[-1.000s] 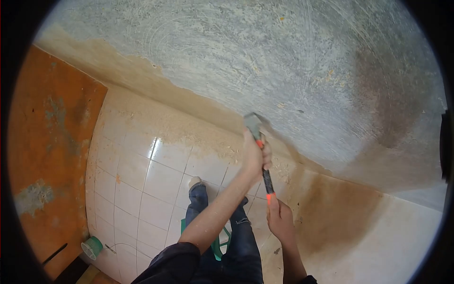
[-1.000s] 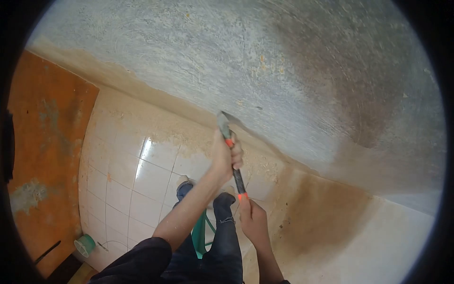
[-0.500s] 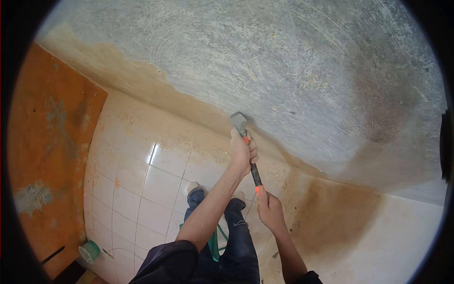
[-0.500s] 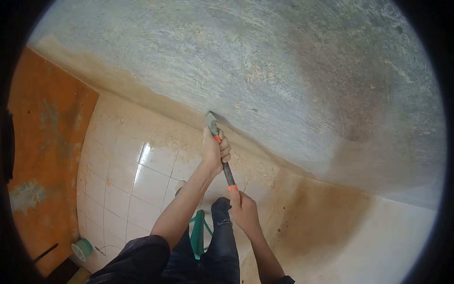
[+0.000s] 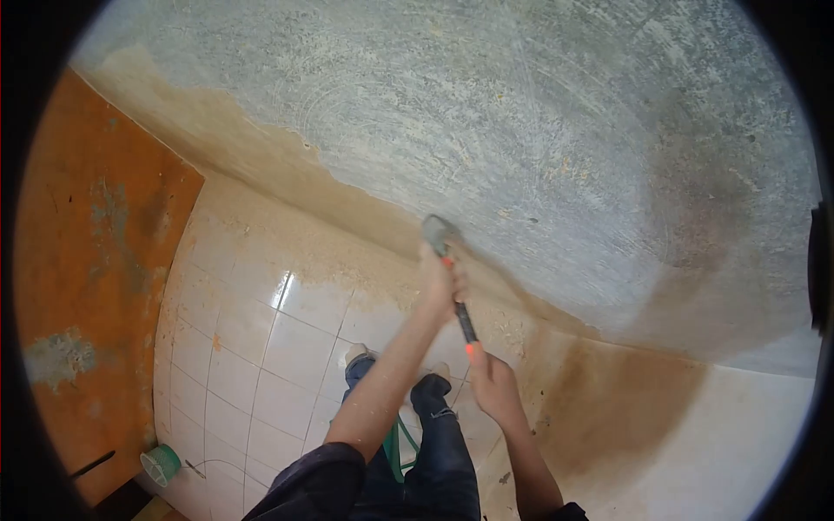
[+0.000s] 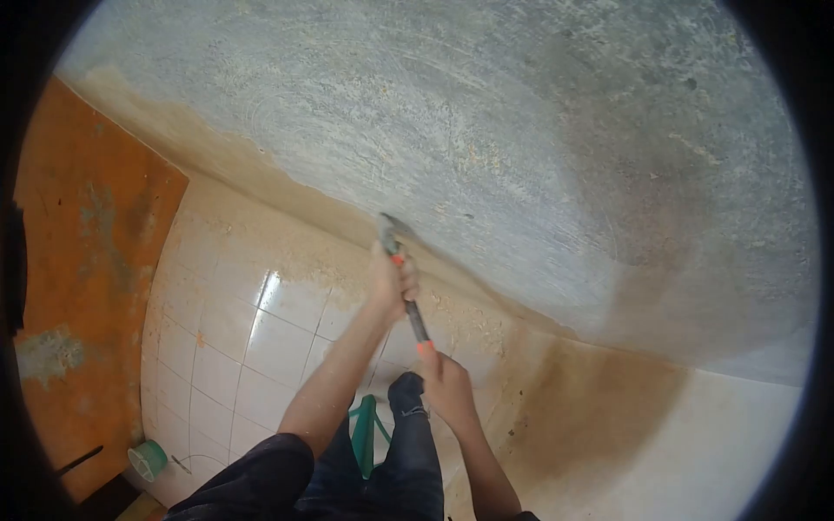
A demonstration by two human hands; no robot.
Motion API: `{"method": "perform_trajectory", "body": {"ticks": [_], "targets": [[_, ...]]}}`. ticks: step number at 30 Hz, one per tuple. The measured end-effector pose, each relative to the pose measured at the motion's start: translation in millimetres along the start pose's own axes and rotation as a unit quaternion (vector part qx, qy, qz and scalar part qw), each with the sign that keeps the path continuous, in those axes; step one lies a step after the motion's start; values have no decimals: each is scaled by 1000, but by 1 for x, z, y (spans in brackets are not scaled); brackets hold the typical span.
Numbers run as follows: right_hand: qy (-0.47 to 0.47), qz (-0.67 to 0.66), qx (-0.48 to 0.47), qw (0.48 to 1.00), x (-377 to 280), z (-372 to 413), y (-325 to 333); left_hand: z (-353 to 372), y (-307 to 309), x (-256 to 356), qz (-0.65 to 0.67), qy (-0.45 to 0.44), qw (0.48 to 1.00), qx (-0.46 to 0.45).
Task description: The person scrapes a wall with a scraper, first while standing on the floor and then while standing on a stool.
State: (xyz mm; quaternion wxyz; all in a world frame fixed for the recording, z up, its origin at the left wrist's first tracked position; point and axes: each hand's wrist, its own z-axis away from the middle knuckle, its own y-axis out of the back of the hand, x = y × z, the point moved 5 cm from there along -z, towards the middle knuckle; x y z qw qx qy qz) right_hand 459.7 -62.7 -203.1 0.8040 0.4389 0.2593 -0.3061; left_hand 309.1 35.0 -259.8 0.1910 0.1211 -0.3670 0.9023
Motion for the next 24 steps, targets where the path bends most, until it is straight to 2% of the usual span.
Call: {"method": "perform_trajectory", "body": {"ticks": [2, 4, 7, 11, 16, 18, 20, 21, 22, 24], "targets": [[-2, -10, -8, 1000, -2, -7, -11, -12, 11, 6, -23, -11, 999, -22], [-6, -26, -22, 999, -1, -3, -18, -6, 10, 7, -32, -4, 999, 3], [-54, -90, -16, 994, 13, 12, -2, 4, -3, -1, -33, 27, 999, -18], [-43, -2, -21, 999, 9, 2, -7, 1, -3, 8, -41, 14, 999, -27], [-19, -78, 7, 997, 20, 18, 0, 22, -18, -6, -51, 34, 998, -22], [-5, -61, 12, 998, 7, 15, 3, 20, -21, -7, -29, 36, 997, -58], [11, -49, 14, 999, -5, -2, -3, 3, 1, 18, -10, -2, 1000, 15], [23, -13, -8, 1000, -11, -15, -14, -5, 10, 38, -18, -44, 999, -6], [37, 22, -29, 999, -16, -22, -24, -6, 14, 39, -23, -48, 999, -2], [26, -30, -20, 999, -8, -2, -22, 1, 10, 29, -33, 19, 999, -3]]}}
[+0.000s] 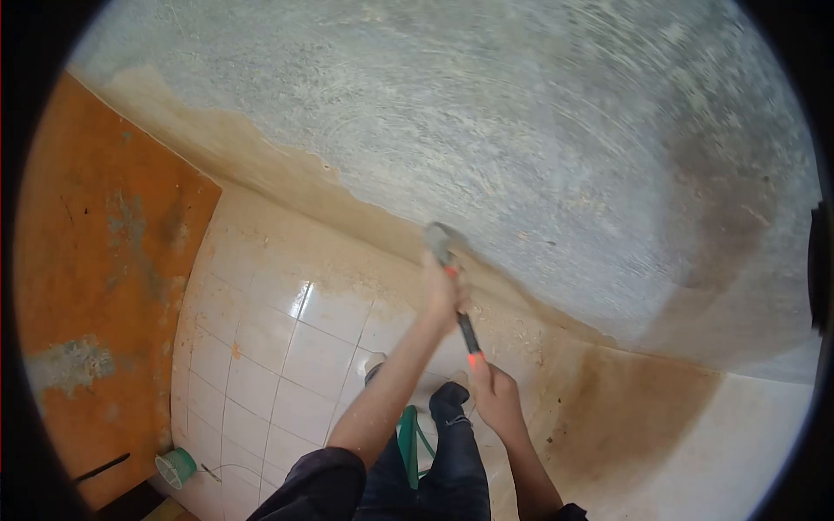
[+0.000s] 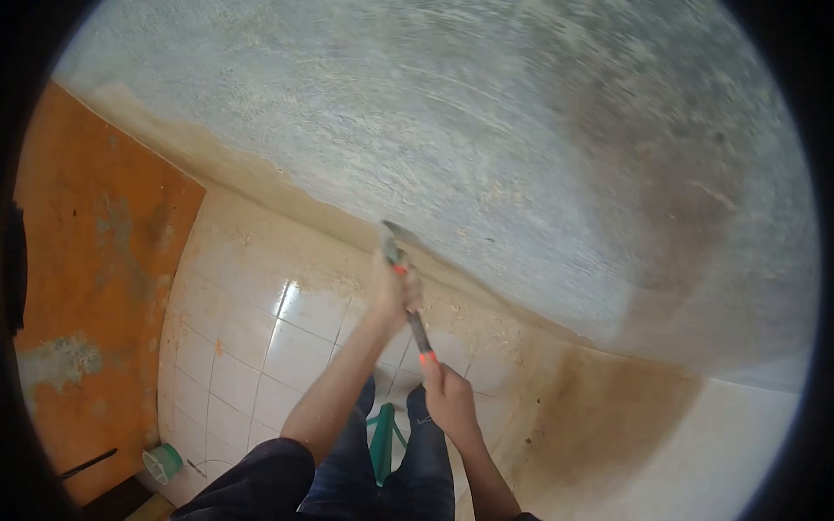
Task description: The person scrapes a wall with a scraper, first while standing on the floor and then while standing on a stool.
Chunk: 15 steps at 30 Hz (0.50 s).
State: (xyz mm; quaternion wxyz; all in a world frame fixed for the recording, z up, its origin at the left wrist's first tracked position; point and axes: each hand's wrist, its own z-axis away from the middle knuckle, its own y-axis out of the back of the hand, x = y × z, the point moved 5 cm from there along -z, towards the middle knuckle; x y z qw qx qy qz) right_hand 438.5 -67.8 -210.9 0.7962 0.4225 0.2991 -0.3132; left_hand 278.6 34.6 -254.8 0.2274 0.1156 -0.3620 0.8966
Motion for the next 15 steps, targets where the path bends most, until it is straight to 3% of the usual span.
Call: {"method": "perform_trajectory", "body": {"ticks": [4, 8, 12, 15], "targets": [[-36, -15, 22, 999, 0, 22, 24, 19, -27, -23, 17, 37, 999, -18], [2, 3, 10, 1000, -9, 2, 2, -5, 3, -8, -10, 3, 1000, -27], [-29, -32, 36, 998, 8, 24, 13, 11, -22, -31, -2, 41, 999, -29], [-19, -14, 25, 999, 2, 2, 6, 0, -4, -12, -10, 9, 1000, 17]]}}
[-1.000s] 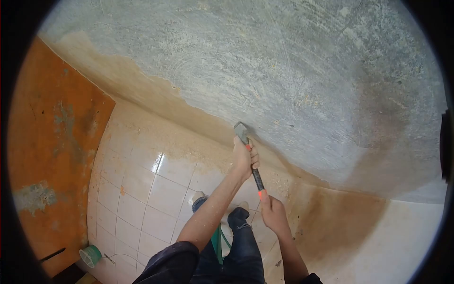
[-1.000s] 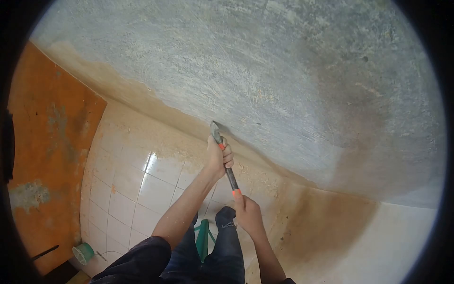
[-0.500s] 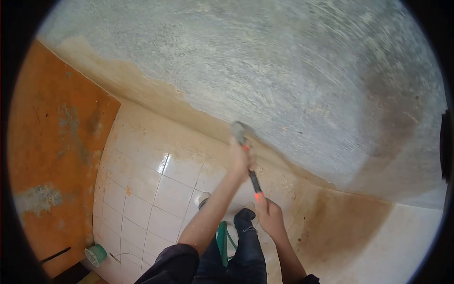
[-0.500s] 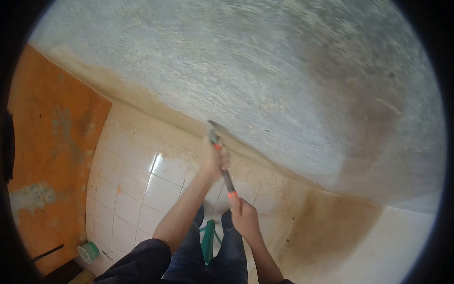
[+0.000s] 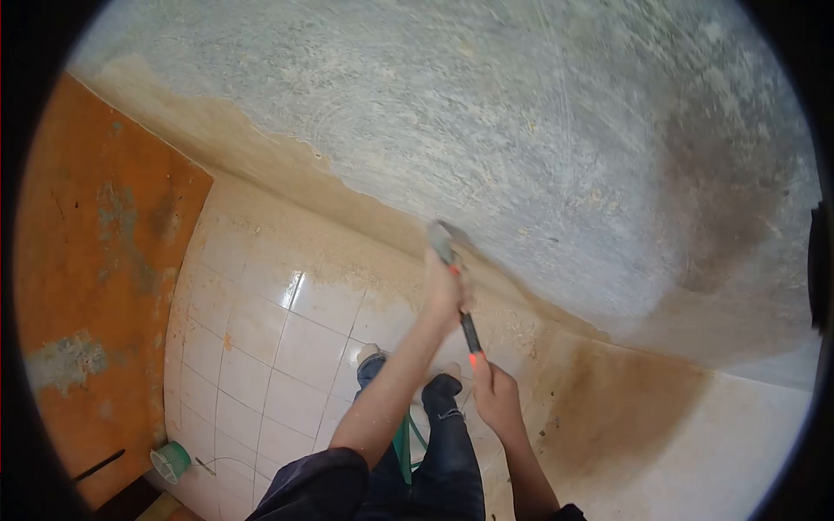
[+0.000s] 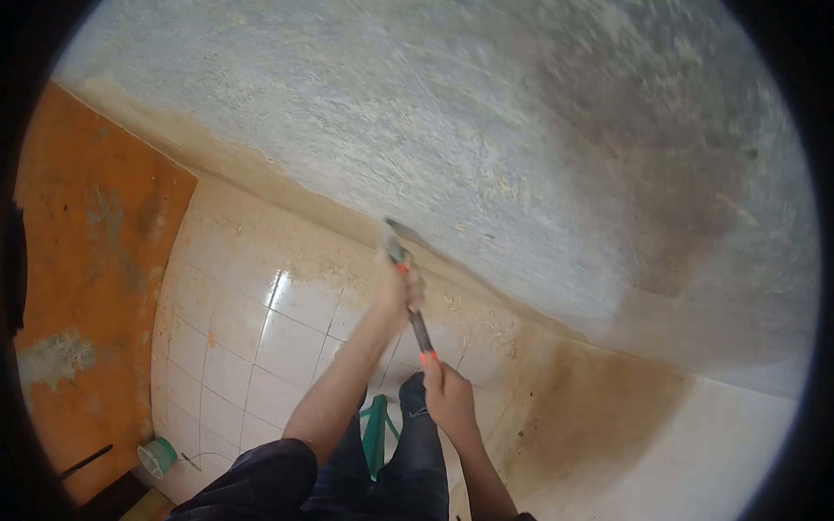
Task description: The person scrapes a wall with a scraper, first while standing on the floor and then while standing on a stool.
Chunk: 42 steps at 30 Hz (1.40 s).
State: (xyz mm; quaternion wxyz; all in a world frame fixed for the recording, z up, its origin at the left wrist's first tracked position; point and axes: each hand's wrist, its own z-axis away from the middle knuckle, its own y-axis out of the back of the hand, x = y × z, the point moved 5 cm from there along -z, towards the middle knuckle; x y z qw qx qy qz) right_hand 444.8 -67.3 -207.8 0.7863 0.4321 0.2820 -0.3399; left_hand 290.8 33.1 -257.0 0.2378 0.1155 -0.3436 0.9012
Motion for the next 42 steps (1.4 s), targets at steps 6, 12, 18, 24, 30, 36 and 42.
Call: {"method": "perform_trajectory", "body": {"ticks": [6, 12, 18, 24, 30, 36, 42], "targets": [[-35, -55, 1, 998, 11, 19, -1, 17, -15, -8, -18, 34, 999, -14], [-13, -30, -3, 999, 10, 7, -14, 2, -1, -2, -13, 14, 1000, -25], [-37, -52, -11, 998, 17, 14, 11, 12, -20, -16, -6, 32, 999, -2], [-54, -43, -38, 997, 9, 9, -11, 0, 1, -1, -41, 8, 999, -9], [-40, -47, -39, 997, 1, 3, 1, 2, -5, -2, -9, 14, 1000, 26], [-40, -100, -33, 994, 17, 12, -4, 11, -13, -11, -41, 30, 999, -8], [-37, -55, -58, 996, 13, -2, -6, -4, 0, 5, -31, -9, 999, 19]]}}
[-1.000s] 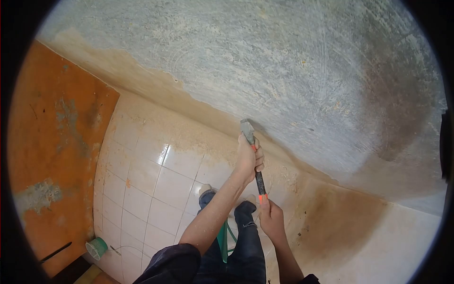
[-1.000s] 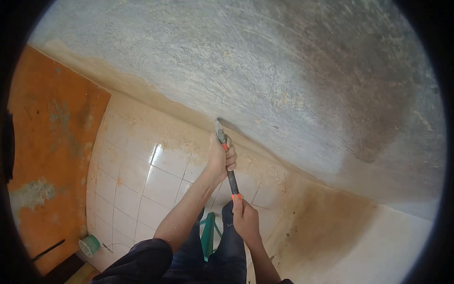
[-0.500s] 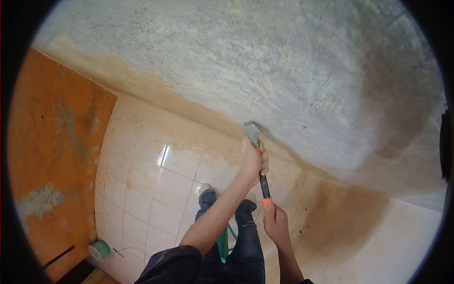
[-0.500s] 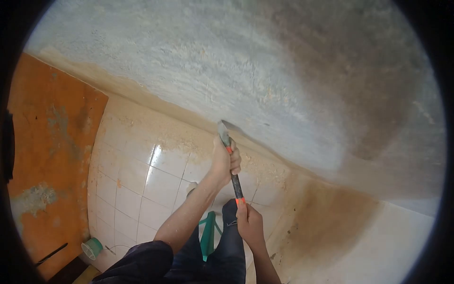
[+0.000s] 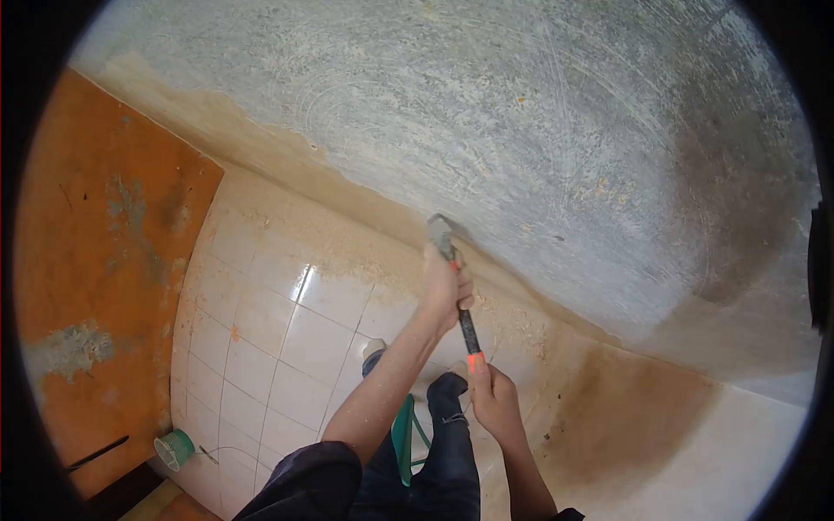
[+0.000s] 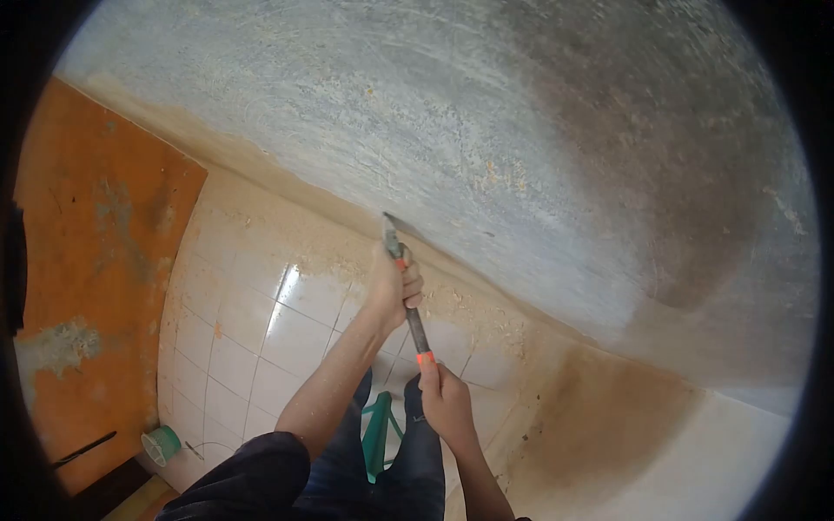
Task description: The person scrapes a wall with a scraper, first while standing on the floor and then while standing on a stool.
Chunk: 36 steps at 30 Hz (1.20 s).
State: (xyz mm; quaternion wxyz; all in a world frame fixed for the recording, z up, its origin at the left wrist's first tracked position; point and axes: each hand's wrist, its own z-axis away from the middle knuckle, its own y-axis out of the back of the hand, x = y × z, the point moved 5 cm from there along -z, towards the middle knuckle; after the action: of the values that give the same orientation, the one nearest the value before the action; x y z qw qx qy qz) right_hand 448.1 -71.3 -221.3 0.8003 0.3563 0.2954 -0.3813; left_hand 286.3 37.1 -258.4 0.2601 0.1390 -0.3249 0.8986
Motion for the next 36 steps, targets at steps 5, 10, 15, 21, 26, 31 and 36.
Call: {"method": "perform_trajectory", "body": {"ticks": [5, 10, 15, 21, 26, 31, 36], "targets": [[-35, 5, -4, 999, -14, 12, 17, 17, -20, -8, 7, 49, 999, -5], [17, -4, 21, 1000, -16, 9, -7, 4, 4, 3, -17, 16, 1000, 3], [-5, 8, 22, 1000, -21, 13, 2, 14, -9, 0, 8, 49, 999, 3], [-26, -8, 24, 999, -27, 15, -9, 9, -2, 13, -10, 16, 1000, -9], [-37, 7, 10, 999, -25, 2, -20, 1, 8, 20, -3, 35, 999, -9], [-81, -10, 14, 997, -20, 21, -10, 18, -7, 11, 21, 57, 998, -12], [-8, 33, 32, 999, -39, 1, -27, -2, 21, 39, -4, 11, 1000, -10]]}}
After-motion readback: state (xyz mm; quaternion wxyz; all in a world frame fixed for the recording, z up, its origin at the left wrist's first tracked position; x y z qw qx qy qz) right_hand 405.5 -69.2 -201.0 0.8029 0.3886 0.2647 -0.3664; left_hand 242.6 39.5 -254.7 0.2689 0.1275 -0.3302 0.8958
